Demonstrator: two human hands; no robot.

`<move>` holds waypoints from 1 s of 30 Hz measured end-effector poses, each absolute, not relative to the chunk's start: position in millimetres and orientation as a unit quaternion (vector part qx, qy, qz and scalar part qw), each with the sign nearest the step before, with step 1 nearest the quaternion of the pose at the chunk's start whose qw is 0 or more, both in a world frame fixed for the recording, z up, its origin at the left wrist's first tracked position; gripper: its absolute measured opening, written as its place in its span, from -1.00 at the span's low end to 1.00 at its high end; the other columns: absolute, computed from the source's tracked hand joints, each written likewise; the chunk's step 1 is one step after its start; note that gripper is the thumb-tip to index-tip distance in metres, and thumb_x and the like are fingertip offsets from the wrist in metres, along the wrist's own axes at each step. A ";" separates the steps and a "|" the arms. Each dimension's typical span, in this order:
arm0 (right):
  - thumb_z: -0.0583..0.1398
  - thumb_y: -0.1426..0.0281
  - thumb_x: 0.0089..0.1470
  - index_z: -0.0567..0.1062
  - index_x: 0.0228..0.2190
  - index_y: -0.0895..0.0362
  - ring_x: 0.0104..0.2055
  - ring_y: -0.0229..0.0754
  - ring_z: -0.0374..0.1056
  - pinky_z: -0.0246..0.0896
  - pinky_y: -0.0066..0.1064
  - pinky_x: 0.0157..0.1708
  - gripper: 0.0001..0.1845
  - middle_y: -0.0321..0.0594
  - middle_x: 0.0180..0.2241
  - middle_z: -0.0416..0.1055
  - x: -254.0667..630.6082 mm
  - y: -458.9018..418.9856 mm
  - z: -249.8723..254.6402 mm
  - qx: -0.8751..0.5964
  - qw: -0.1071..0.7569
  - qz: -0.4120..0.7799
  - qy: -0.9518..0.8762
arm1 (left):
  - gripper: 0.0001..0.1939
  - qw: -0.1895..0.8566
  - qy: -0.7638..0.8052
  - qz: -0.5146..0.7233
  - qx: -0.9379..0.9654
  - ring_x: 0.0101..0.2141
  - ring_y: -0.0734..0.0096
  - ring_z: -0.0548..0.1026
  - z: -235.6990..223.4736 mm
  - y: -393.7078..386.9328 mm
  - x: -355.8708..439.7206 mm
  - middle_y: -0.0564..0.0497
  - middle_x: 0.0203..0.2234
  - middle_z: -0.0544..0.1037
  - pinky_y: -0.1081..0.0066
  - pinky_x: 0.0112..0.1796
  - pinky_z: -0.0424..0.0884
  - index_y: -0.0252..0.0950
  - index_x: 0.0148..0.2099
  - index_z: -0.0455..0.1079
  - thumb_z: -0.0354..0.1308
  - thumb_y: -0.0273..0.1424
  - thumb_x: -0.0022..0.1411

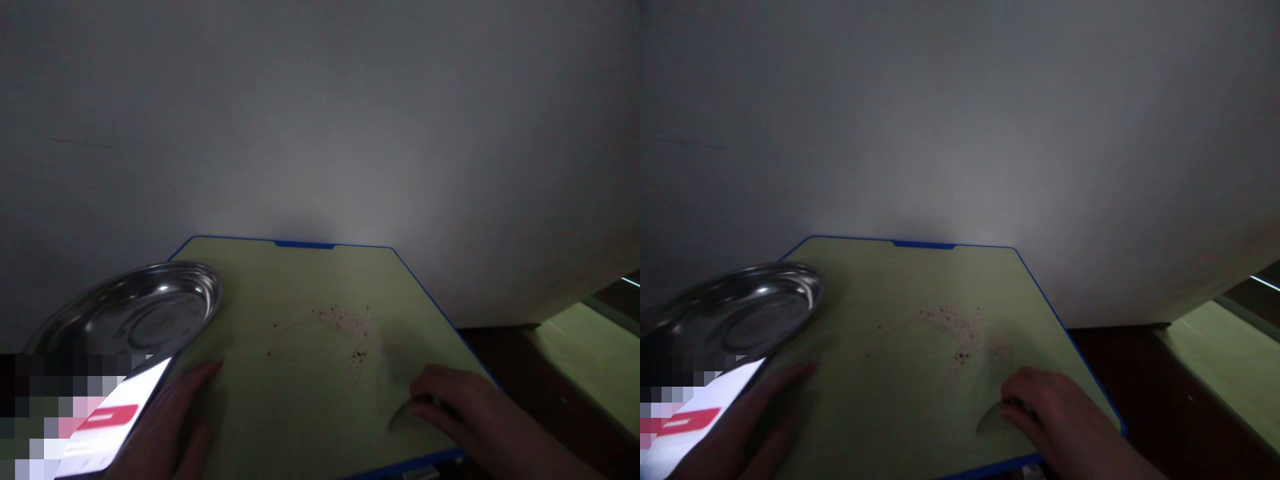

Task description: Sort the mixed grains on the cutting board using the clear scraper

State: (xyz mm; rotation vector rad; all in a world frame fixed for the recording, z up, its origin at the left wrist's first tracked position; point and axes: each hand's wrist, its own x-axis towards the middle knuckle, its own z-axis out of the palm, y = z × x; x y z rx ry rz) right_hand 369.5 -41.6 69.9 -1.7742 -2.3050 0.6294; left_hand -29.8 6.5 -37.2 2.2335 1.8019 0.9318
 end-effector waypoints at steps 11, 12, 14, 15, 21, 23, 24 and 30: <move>0.28 0.48 0.12 0.57 -0.36 0.12 -0.33 -0.11 0.48 0.16 -0.37 -0.36 -0.96 -0.23 -0.35 0.56 285.4 2.6 60.1 -0.513 0.082 0.162 -0.839 | -0.53 0.043 0.601 0.315 0.734 0.05 -0.02 0.52 -22.3 5.3 -24.1 -0.11 0.09 0.52 -0.03 -0.07 0.53 -0.10 0.19 0.28 -0.11 -0.12 0.31; 0.28 0.47 0.12 0.58 -0.35 0.13 -0.33 -0.11 0.48 0.16 -0.37 -0.37 -0.96 -0.22 -0.36 0.56 285.4 9.9 60.1 -0.519 0.087 0.148 -0.837 | -0.53 0.046 0.602 0.314 0.732 0.06 -0.01 0.51 -23.6 5.0 -24.4 -0.10 0.11 0.51 -0.02 -0.05 0.52 -0.10 0.20 0.27 -0.11 -0.12 0.31; 0.28 0.46 0.14 0.59 -0.36 0.15 -0.32 -0.10 0.47 0.17 -0.37 -0.35 -0.95 -0.20 -0.37 0.55 288.4 27.7 59.5 -0.528 0.104 0.128 -0.833 | -0.52 0.050 0.603 0.317 0.731 0.07 0.01 0.51 -24.6 4.8 -24.7 -0.09 0.11 0.51 0.00 -0.05 0.52 -0.09 0.20 0.27 -0.11 -0.12 0.31; 0.27 0.46 0.15 0.59 -0.35 0.15 -0.31 -0.10 0.46 0.17 -0.37 -0.33 -0.93 -0.19 -0.36 0.55 290.5 37.4 59.2 -0.528 0.108 0.123 -0.833 | -0.52 0.051 0.602 0.318 0.731 0.06 0.00 0.51 -24.1 4.8 -24.7 -0.09 0.11 0.51 0.00 -0.06 0.53 -0.10 0.19 0.28 -0.10 -0.12 0.30; 0.24 0.45 0.18 0.60 -0.32 0.15 -0.29 -0.13 0.42 0.19 -0.36 -0.28 -0.90 -0.17 -0.34 0.54 299.0 74.9 72.8 -0.522 0.132 0.114 -0.835 | -0.52 0.063 0.600 0.313 0.734 0.03 -0.04 0.54 -16.4 7.3 -23.9 -0.14 0.07 0.54 -0.03 -0.08 0.53 -0.15 0.15 0.33 -0.05 -0.13 0.25; 0.21 0.43 0.22 0.58 -0.29 0.14 -0.29 -0.16 0.41 0.20 -0.37 -0.27 -0.88 -0.19 -0.33 0.53 309.3 70.3 84.1 -0.518 0.145 0.115 -0.835 | -0.52 0.067 0.600 0.312 0.733 0.01 -0.05 0.55 -17.0 7.8 -24.2 -0.14 0.06 0.55 -0.04 -0.09 0.54 -0.14 0.15 0.33 -0.04 -0.12 0.25; 0.19 0.41 0.24 0.57 -0.28 0.13 -0.30 -0.17 0.41 0.21 -0.38 -0.28 -0.86 -0.20 -0.33 0.52 318.3 64.6 89.1 -0.518 0.152 0.115 -0.834 | -0.53 0.067 0.598 0.315 0.734 0.01 -0.05 0.55 -18.4 7.7 -24.5 -0.13 0.05 0.55 -0.04 -0.09 0.54 -0.14 0.15 0.33 -0.04 -0.12 0.25; 0.21 0.31 0.18 0.53 -0.35 0.09 -0.37 -0.14 0.40 0.27 -0.32 -0.37 -0.86 -0.18 -0.37 0.49 404.6 6.6 79.2 -0.608 0.191 0.146 -0.757 | -0.51 0.062 0.591 0.323 0.736 0.13 -0.07 0.44 -36.0 7.2 -31.1 -0.07 0.17 0.45 -0.09 0.00 0.46 -0.07 0.24 0.24 -0.07 -0.13 0.30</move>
